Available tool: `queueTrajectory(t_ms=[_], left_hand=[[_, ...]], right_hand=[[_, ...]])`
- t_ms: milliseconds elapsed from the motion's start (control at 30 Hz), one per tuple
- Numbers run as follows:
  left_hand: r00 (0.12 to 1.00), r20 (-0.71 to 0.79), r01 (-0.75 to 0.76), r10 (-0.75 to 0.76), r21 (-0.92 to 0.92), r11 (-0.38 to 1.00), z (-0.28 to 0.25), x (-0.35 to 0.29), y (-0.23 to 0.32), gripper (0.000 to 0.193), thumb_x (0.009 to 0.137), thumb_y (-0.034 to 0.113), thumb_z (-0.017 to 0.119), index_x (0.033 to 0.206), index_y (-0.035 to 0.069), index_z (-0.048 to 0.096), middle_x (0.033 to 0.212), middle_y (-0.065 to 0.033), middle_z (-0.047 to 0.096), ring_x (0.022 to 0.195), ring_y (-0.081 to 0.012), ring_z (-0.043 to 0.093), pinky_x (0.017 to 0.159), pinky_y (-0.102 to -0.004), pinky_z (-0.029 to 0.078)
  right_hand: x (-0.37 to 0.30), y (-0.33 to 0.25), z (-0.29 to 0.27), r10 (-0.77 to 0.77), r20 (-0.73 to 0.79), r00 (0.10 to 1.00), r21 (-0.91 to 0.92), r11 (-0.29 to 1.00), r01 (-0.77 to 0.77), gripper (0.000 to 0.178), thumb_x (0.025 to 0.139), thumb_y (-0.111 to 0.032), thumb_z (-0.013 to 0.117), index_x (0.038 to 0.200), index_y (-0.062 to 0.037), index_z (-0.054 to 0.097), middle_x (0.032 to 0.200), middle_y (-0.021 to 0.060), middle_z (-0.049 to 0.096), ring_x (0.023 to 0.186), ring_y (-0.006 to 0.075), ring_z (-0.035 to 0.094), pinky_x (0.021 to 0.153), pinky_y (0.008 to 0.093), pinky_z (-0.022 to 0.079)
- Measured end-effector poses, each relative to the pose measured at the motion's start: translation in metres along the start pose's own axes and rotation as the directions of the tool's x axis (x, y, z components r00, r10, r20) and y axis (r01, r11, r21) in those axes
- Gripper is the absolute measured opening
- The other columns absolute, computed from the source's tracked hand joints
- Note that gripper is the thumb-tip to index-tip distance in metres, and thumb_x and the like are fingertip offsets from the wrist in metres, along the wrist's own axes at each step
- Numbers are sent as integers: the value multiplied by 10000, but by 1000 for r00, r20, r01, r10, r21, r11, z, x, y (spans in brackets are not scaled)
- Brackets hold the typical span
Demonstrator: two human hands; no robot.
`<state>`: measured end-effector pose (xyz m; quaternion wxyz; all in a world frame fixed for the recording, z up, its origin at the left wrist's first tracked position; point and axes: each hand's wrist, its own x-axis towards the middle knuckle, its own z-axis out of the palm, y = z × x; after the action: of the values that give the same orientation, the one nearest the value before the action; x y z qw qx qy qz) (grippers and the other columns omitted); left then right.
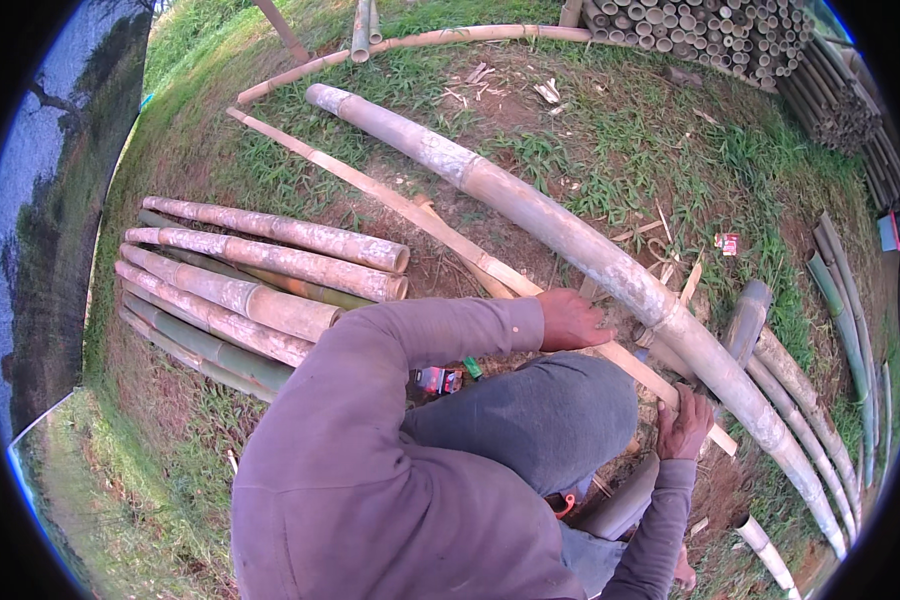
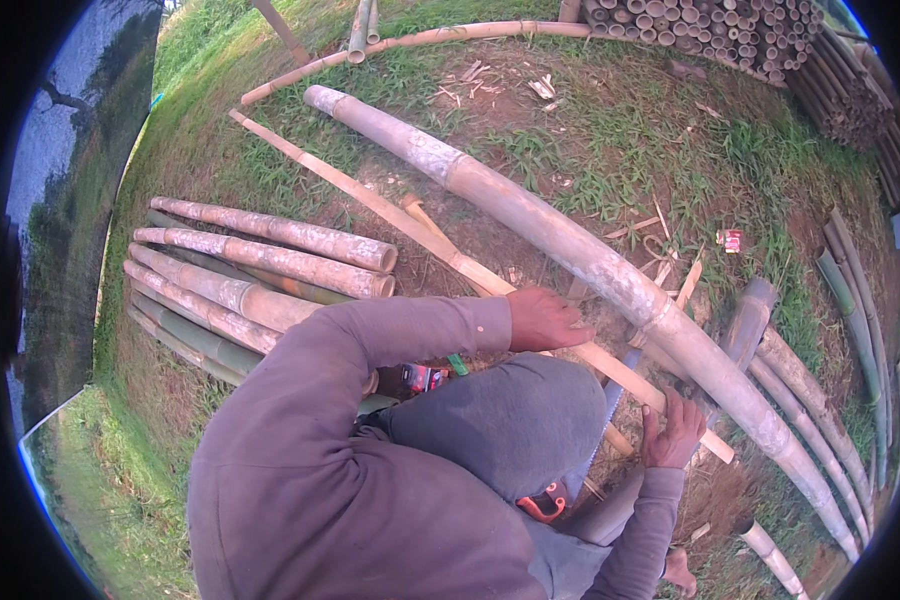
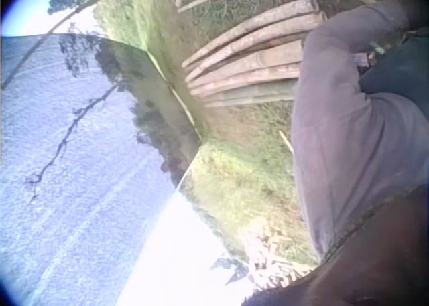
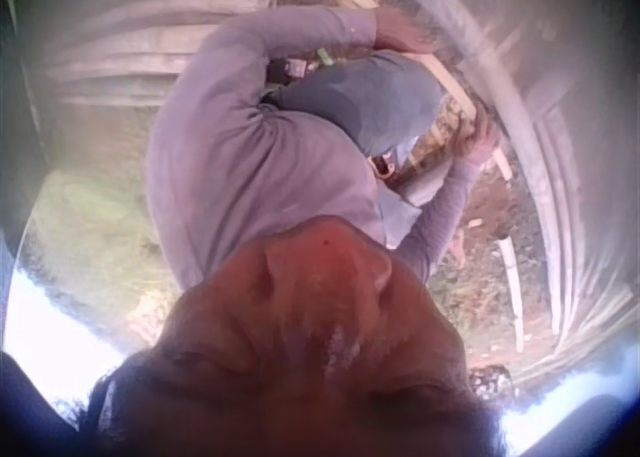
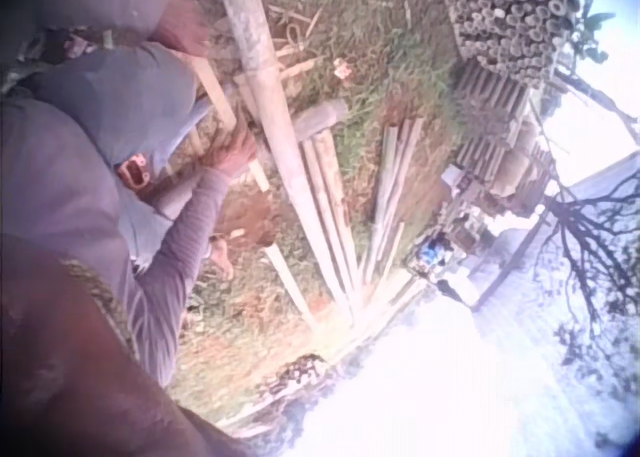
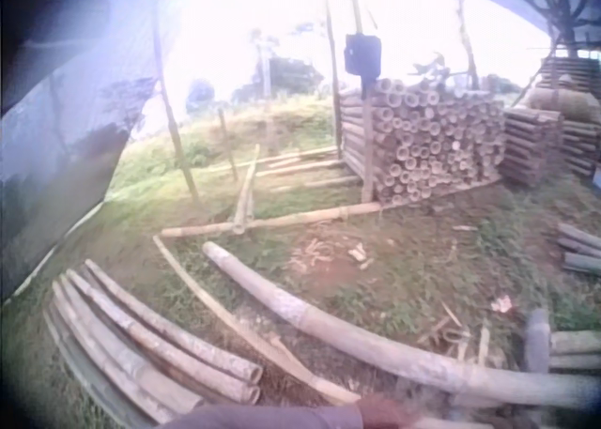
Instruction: The person sits on the ground and uses a hand saw to cut long bamboo poles into shorter sections. They position the bamboo on a makeshift stand, saw through it, and then move the cut pieces aside.
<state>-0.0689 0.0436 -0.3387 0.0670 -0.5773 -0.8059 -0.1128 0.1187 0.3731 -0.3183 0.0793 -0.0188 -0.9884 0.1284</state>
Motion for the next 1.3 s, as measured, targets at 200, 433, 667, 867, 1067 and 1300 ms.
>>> queueTrajectory(t_ms=[200,433,667,867,1067,1300], left_hand=[[994,-73,-82,85,52,995,24,45,-3,321,953,204,589,1264,180,663,916,-85,698,827,-296,761,676,-450,596],[990,-100,-105,101,-36,994,49,79,8,354,938,192,591,1276,187,697,905,-84,707,825,-302,756,688,-445,590],[997,-65,-41,38,-35,999,69,87,21,373,934,305,654,1280,172,697,952,-92,715,894,-311,749,779,-454,580],[955,-232,120,-186,-271,955,41,117,-7,870,749,634,847,1420,127,624,1265,-171,667,1214,-370,633,1026,-565,445],[844,523,175,-117,-61,983,59,206,-31,1173,589,560,995,1527,107,457,1319,-189,689,1288,-403,636,1039,-592,468],[857,507,212,-94,-180,961,77,219,-44,945,611,395,957,1398,87,535,1145,-184,748,1093,-412,724,942,-512,567]], right_hand=[[-12,42,16,-30,-144,989,-12,1000,29,489,919,-362,779,1330,-111,691,1116,133,659,1097,363,617,1051,492,406],[-21,80,8,28,-121,992,-43,998,-34,481,930,-370,776,1311,-88,694,1100,122,669,1069,357,622,1026,487,411],[-19,90,7,-23,-138,990,2,1000,23,469,940,-395,772,1274,-74,699,1084,115,668,1051,348,617,1014,479,408],[-40,94,20,-47,-161,986,-63,997,37,472,917,-393,781,1254,-72,702,1070,121,652,1061,356,601,1034,503,396],[-79,46,41,37,-129,991,-40,998,-43,490,812,-321,847,1237,-113,719,1054,101,646,1046,343,593,1050,521,390],[-120,9,45,155,-96,983,-29,987,-158,505,760,-382,891,1176,-132,752,1044,77,645,1056,319,601,1047,518,402]])
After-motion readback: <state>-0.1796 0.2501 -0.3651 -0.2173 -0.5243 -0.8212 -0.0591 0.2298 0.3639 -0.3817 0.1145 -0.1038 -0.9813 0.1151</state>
